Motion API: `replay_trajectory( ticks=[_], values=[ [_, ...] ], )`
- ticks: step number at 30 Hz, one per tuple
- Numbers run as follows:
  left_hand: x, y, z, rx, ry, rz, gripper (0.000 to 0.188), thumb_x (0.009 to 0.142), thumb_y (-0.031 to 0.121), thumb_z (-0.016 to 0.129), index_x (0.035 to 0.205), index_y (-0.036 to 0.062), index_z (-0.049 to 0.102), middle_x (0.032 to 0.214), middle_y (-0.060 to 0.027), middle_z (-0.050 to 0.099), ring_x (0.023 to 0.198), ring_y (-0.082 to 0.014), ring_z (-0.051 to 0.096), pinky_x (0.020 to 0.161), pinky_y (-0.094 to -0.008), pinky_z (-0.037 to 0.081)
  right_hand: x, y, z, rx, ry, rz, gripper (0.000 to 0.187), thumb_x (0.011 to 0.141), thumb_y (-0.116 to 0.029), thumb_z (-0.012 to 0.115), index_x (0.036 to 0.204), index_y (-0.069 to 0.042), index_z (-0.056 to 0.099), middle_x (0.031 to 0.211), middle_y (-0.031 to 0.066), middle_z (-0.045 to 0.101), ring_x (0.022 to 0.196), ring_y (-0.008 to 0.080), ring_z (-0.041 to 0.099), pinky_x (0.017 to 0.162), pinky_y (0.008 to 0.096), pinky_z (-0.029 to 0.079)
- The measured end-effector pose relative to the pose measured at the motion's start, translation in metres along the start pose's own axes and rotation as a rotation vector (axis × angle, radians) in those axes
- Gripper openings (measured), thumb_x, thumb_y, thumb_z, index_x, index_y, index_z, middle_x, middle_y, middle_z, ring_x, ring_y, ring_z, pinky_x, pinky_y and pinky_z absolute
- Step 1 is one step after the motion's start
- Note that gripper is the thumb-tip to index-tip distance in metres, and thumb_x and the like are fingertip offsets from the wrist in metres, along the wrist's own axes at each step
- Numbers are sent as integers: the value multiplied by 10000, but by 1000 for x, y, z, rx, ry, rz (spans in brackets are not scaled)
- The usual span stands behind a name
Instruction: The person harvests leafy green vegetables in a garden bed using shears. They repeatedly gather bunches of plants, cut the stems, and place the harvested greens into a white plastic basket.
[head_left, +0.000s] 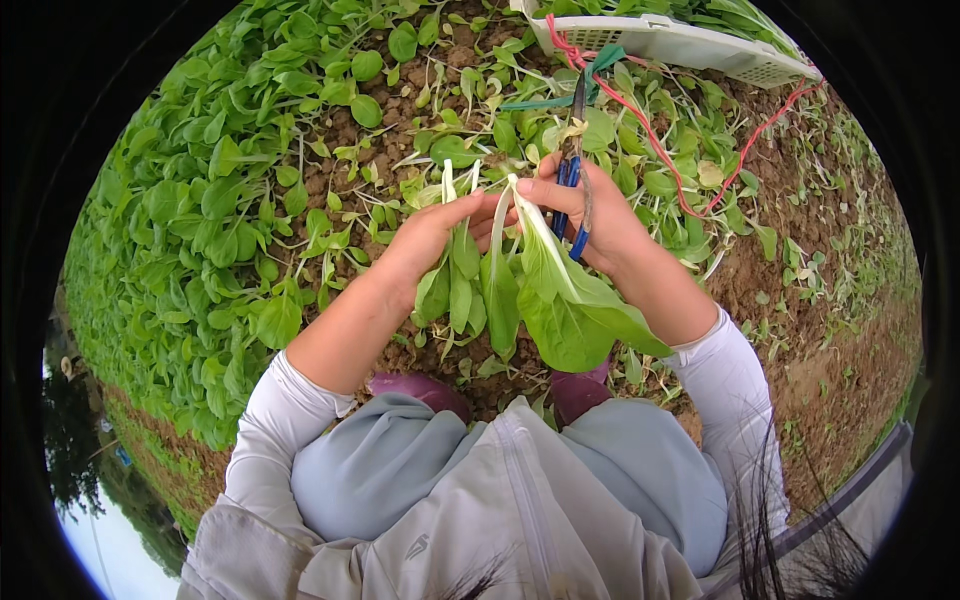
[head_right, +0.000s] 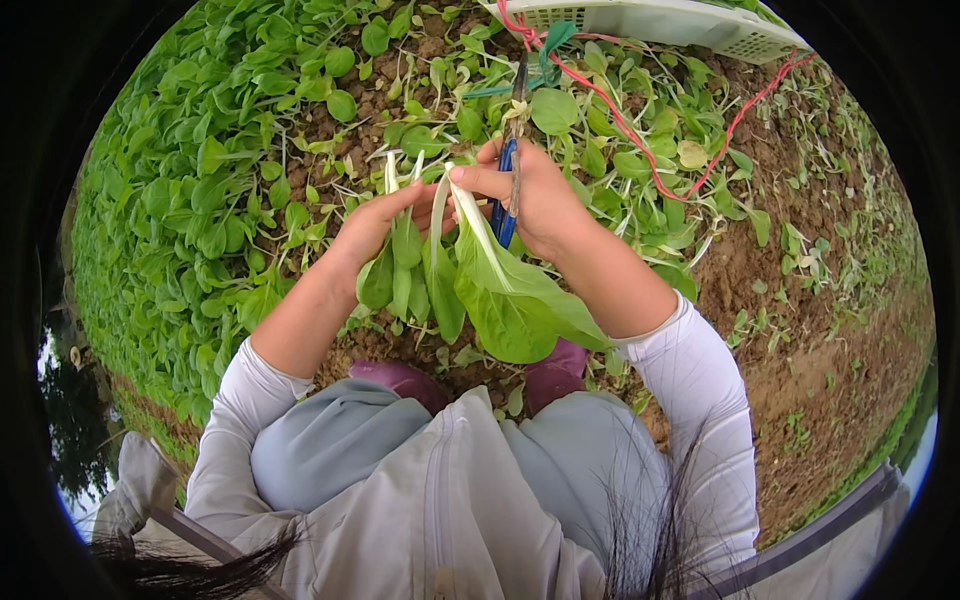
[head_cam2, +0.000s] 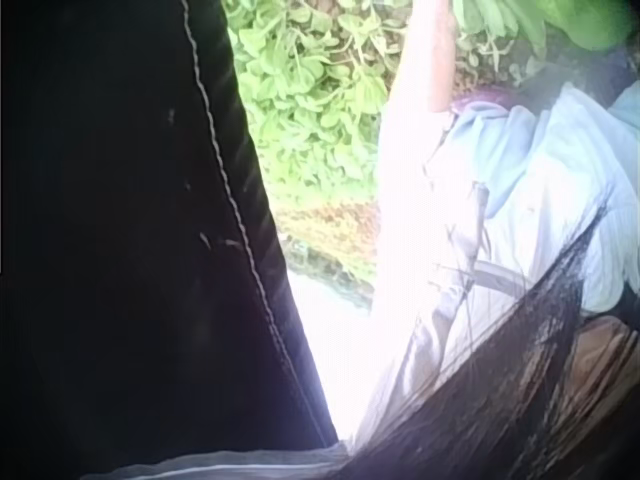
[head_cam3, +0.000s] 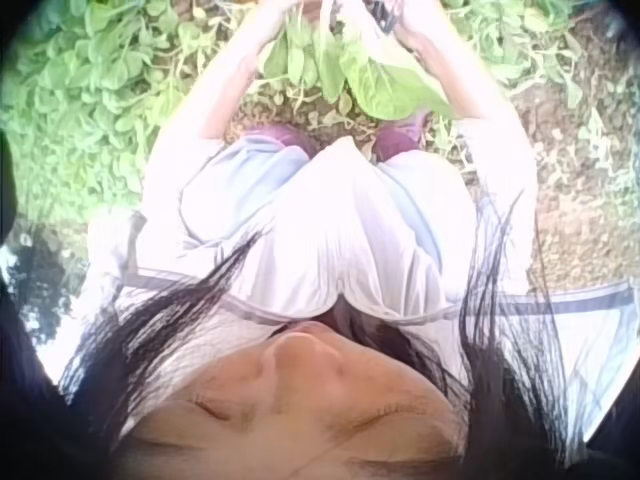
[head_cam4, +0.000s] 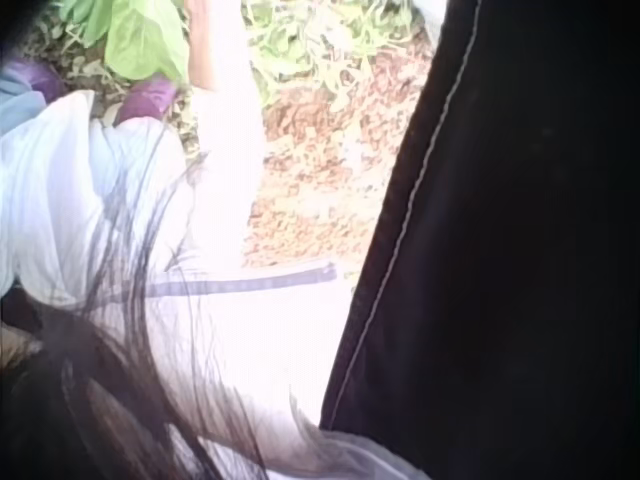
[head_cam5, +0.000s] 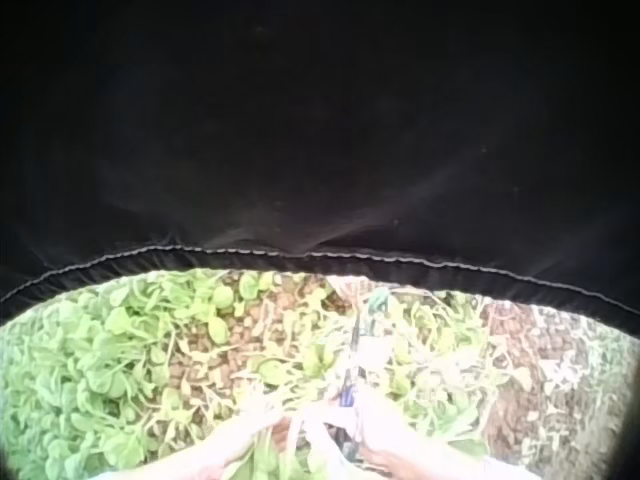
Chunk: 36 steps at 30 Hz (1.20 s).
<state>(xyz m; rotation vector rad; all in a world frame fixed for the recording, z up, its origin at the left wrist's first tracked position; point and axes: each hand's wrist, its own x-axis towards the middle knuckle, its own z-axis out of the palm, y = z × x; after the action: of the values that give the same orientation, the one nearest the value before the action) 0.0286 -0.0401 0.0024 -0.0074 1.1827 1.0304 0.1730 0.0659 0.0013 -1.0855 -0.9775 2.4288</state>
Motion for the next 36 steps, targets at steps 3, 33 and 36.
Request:
replay_trajectory(
  ticks=[3, 33, 36],
  values=[
    [-9, -4, 8, -190, -76, -170, 344, 858, 305, 492, 1063, 34, 540, 942, -52, 601, 821, -147, 581, 749, -279, 476, 8, 5, 4, -262, 83, -47, 242, 733, -102, 670, 815, -58, 447, 684, 27, 531, 602, 113, 542, 522, 248, 448],
    [-11, 14, -32, -486, 193, 182, 214, 798, 301, 606, 921, 150, 516, 897, 26, 579, 799, -179, 572, 718, -377, 487, -52, 59, -39, -760, -224, -208, 485, 807, -320, 568, 1166, -47, 391, 910, 60, 470, 823, 145, 480, 767, 291, 408],
    [-9, 9, -32, -466, 181, 153, 217, 797, 311, 608, 909, 151, 514, 904, 19, 579, 801, -181, 572, 718, -386, 487, -51, 61, -33, -743, -212, -214, 437, 817, -286, 561, 1151, -55, 400, 903, 59, 482, 810, 137, 488, 748, 287, 413]
  ],
)
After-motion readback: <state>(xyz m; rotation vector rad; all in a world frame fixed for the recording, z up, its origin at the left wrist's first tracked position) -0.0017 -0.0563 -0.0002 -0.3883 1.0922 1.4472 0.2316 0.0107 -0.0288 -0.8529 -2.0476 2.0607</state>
